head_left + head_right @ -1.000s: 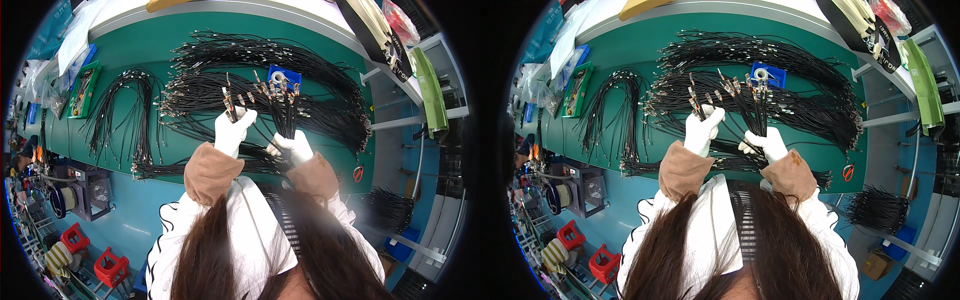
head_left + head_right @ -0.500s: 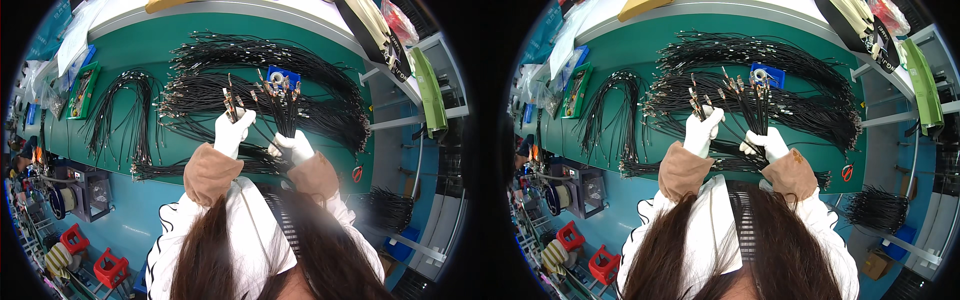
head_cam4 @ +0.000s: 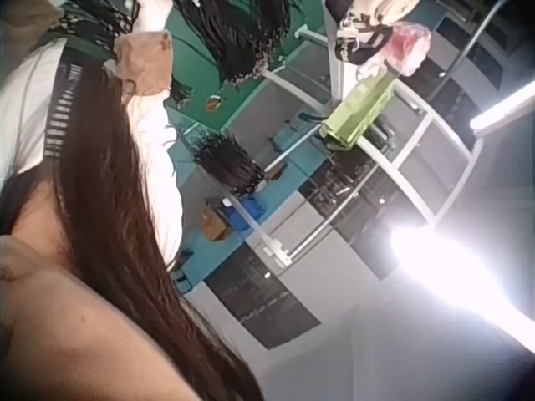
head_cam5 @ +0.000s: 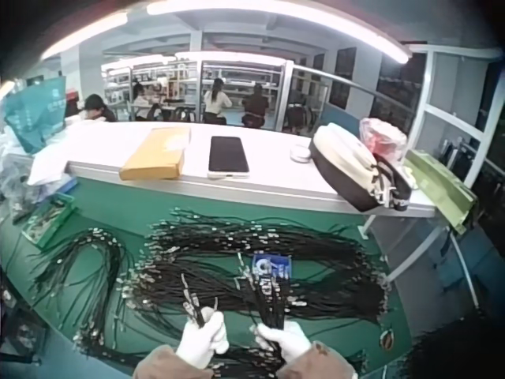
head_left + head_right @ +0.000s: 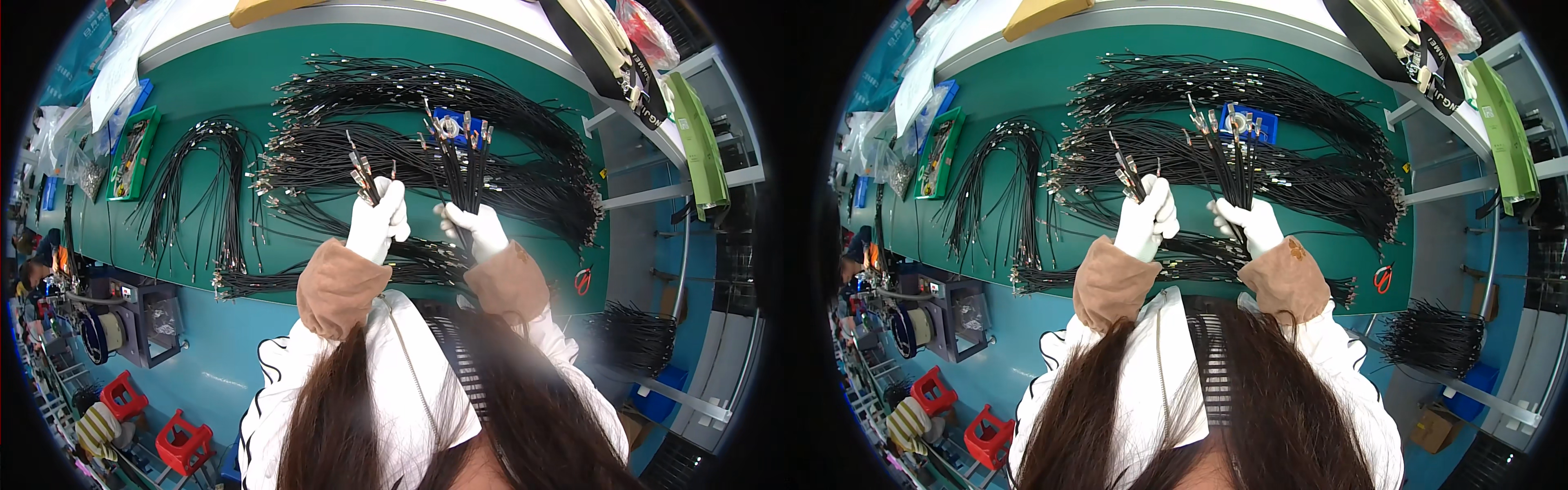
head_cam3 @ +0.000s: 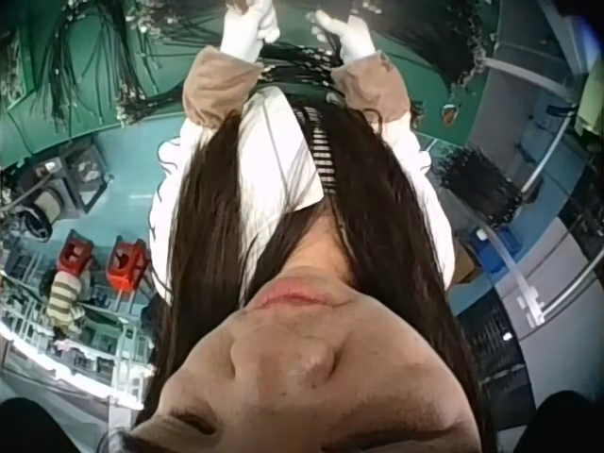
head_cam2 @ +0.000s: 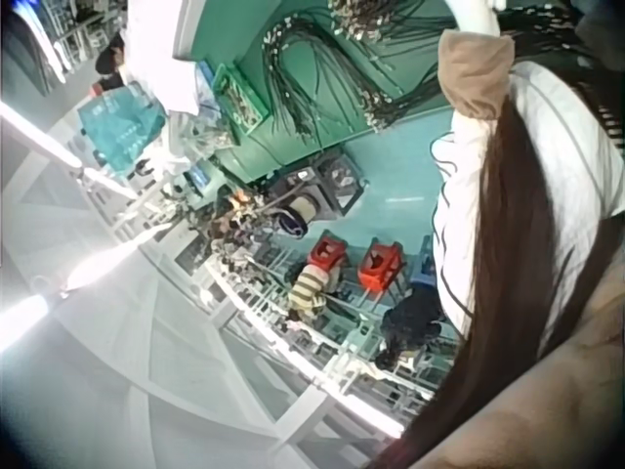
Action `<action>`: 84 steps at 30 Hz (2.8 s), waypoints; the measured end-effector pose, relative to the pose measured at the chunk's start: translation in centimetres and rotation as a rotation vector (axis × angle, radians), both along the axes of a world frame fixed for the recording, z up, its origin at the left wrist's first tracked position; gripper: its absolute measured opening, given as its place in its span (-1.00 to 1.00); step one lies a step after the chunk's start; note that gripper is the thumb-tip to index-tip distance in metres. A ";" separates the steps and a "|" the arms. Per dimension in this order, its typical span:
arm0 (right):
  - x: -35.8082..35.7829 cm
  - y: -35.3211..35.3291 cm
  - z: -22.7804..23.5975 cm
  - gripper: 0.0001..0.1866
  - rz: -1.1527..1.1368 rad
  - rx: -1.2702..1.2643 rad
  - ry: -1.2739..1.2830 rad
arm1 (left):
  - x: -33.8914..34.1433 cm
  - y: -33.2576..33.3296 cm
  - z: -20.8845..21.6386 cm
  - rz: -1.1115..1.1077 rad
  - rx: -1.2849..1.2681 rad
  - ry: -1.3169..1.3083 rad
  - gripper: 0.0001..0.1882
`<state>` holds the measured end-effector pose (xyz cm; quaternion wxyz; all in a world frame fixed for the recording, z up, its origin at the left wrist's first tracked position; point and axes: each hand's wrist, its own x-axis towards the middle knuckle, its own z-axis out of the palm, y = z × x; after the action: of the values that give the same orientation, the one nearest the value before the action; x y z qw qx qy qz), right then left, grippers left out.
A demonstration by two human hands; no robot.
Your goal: The person sorts and organizes bundles of cables with connectors by hand, then separates and aligns individual cables along the table.
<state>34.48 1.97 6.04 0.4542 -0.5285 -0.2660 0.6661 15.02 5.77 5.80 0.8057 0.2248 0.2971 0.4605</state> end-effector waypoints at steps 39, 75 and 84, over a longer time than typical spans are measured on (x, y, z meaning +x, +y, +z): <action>1.1 -0.5 -1.2 -0.83 0.015 0.128 0.003 | 1.5 0.2 0.6 0.054 0.126 0.269 -0.88; -0.6 -0.9 -0.8 -0.82 0.022 0.048 -0.200 | 3.5 -0.7 0.8 0.323 0.085 0.555 -0.75; -0.1 -0.9 -0.8 -0.82 0.025 0.053 -0.222 | 2.3 -0.1 0.3 0.242 0.093 0.479 -0.84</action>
<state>34.43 1.10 5.27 0.4275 -0.5834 -0.3389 0.6017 17.30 5.69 6.07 0.6403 0.3271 0.4823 0.5003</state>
